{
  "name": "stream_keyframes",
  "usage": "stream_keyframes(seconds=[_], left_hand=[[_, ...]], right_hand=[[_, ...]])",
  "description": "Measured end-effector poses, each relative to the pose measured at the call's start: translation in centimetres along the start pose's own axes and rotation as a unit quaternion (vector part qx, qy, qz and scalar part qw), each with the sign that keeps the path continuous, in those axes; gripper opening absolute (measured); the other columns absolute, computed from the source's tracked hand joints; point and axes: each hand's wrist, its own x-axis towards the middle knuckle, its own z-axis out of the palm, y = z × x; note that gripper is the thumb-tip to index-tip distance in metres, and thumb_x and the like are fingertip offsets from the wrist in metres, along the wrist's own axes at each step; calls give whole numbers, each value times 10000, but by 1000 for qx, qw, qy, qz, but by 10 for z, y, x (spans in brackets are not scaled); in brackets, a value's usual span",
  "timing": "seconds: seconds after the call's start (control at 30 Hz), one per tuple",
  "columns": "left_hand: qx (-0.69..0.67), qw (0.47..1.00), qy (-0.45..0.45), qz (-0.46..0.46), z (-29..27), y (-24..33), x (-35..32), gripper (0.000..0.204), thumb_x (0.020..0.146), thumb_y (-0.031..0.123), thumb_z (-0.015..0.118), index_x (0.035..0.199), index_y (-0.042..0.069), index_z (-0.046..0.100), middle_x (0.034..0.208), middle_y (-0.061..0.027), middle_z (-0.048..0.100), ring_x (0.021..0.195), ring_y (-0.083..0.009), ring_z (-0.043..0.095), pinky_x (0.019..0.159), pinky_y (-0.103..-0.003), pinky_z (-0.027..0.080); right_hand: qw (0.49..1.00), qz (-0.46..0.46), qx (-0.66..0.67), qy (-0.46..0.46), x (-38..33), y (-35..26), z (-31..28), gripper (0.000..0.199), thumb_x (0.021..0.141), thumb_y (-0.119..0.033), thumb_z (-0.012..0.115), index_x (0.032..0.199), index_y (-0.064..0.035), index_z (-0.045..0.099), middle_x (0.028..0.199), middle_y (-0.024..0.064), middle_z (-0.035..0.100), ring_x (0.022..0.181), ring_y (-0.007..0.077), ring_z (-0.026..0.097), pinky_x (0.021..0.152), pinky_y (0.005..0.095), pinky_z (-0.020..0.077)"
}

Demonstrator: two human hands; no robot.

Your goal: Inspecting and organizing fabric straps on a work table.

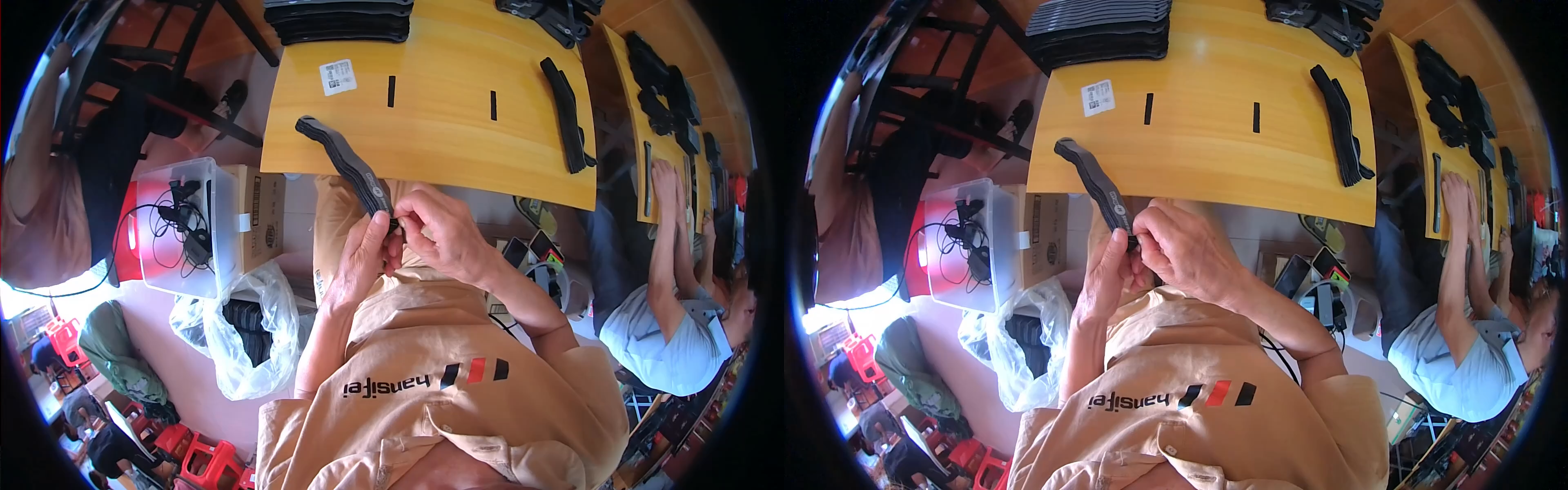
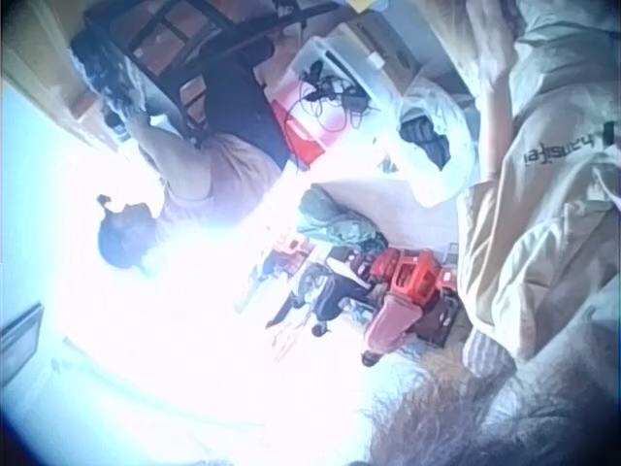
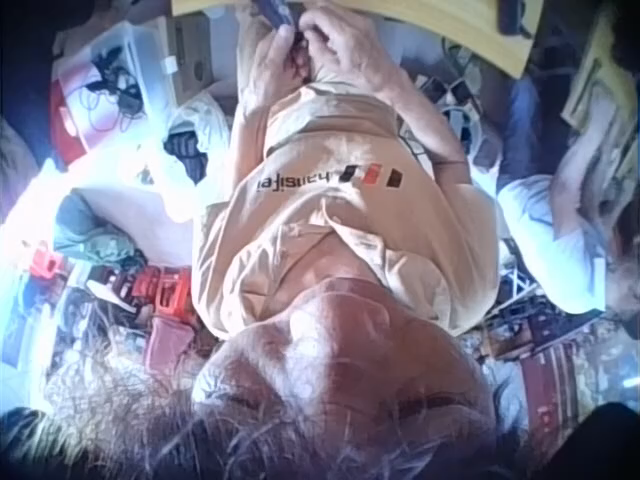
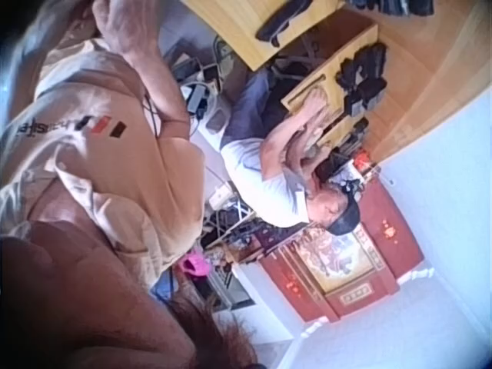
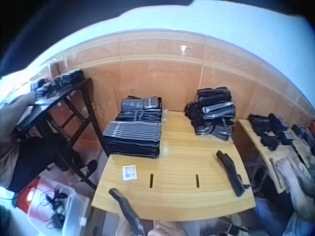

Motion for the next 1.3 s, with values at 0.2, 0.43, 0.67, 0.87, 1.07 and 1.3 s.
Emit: stream_keyframes(seconds=[0.2,0.43,0.67,0.87,1.07,1.3], left_hand=[[155,972,171,51,7,15,-11,339,897,302,571,759,-6,545,593,-21,533,505,-71,482,457,-220,383],[257,925,236,149,-14,14,-19,194,836,157,653,827,-26,587,674,-25,591,578,-55,538,523,-183,438],[209,954,187,102,-35,22,-16,187,796,117,653,753,-58,598,593,-40,583,543,-47,495,499,-211,399],[212,963,165,39,-43,26,-11,174,805,141,595,774,-30,601,659,-45,588,578,-93,561,538,-220,451],[154,974,162,35,-39,25,-6,133,778,92,550,752,-32,589,636,-54,570,565,-108,551,533,-225,438],[156,969,184,45,-37,15,2,157,766,79,474,701,-32,563,591,-52,544,492,-99,506,466,-216,400]], right_hand=[[998,33,46,16,2,-3,6,140,747,41,592,837,-8,496,738,108,512,618,264,541,550,348,433],[997,24,72,17,16,-1,30,116,756,54,580,845,2,526,769,105,537,642,232,555,566,318,456],[999,10,48,-16,24,3,39,94,758,54,588,823,1,545,774,98,556,660,228,563,569,309,467],[995,-86,-48,-2,28,2,44,140,730,31,612,817,-24,516,746,97,511,657,264,549,564,360,452],[991,-107,-84,-7,26,6,47,173,709,16,630,819,-28,504,743,87,493,695,254,547,577,357,463],[982,-133,-129,-28,24,6,51,195,692,-13,642,810,-24,488,752,88,461,725,237,538,570,331,477]])
